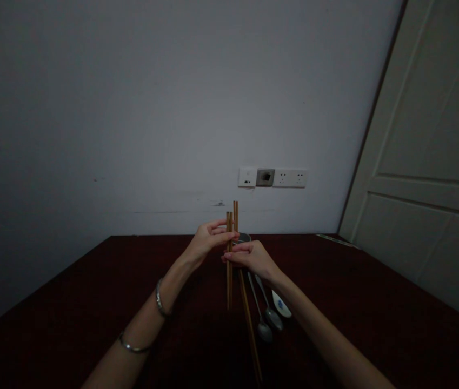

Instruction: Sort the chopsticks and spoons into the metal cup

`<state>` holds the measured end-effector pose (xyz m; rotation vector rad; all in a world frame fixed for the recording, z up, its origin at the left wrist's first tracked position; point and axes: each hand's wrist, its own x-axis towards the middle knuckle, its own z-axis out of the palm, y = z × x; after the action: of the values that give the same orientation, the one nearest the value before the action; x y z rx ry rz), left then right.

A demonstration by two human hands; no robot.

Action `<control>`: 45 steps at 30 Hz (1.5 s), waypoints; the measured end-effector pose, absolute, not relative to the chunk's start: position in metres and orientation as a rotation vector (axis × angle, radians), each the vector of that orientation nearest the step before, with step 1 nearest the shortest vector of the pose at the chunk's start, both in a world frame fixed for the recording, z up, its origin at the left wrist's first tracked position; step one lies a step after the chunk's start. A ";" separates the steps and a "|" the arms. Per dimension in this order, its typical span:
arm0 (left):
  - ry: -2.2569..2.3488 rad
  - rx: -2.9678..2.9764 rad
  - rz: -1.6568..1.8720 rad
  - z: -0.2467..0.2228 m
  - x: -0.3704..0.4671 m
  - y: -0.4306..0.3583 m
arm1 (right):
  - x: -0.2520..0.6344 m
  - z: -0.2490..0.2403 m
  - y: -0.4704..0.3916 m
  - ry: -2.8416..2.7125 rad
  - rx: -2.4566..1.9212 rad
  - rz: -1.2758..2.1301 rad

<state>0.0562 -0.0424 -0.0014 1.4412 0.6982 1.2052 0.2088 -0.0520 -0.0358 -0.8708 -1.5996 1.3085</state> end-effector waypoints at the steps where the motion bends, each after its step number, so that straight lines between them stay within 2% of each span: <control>1: 0.683 1.435 1.210 -0.001 0.056 -0.043 | 0.209 -0.036 -0.052 -1.584 -0.868 1.318; 7: 0.670 1.352 1.336 -0.016 0.044 -0.016 | 0.216 -0.035 -0.045 -1.492 -0.890 1.315; 12: 0.807 1.018 1.372 -0.065 0.017 0.025 | 0.234 -0.027 -0.021 -1.424 -0.869 1.160; 18: 1.008 0.685 1.405 -0.109 -0.003 0.051 | 0.256 0.007 0.021 -1.301 -0.911 0.962; 25: 1.189 0.928 1.396 -0.139 0.005 0.059 | 0.255 0.028 0.078 -1.352 -0.979 0.797; 30: 1.186 1.078 1.435 -0.154 0.005 0.060 | 0.252 0.012 0.112 -1.447 -1.064 0.689; 39: 1.203 1.188 1.455 -0.160 0.003 0.062 | 0.250 -0.044 0.133 -1.487 -1.160 0.735; 45: 1.220 1.184 1.448 -0.159 0.003 0.061 | 0.247 -0.060 0.130 -1.497 -1.188 0.781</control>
<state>0.0035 0.0613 -0.1592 1.1836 1.2200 1.4483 0.2473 0.1299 -0.0605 -1.1881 -1.4968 0.7805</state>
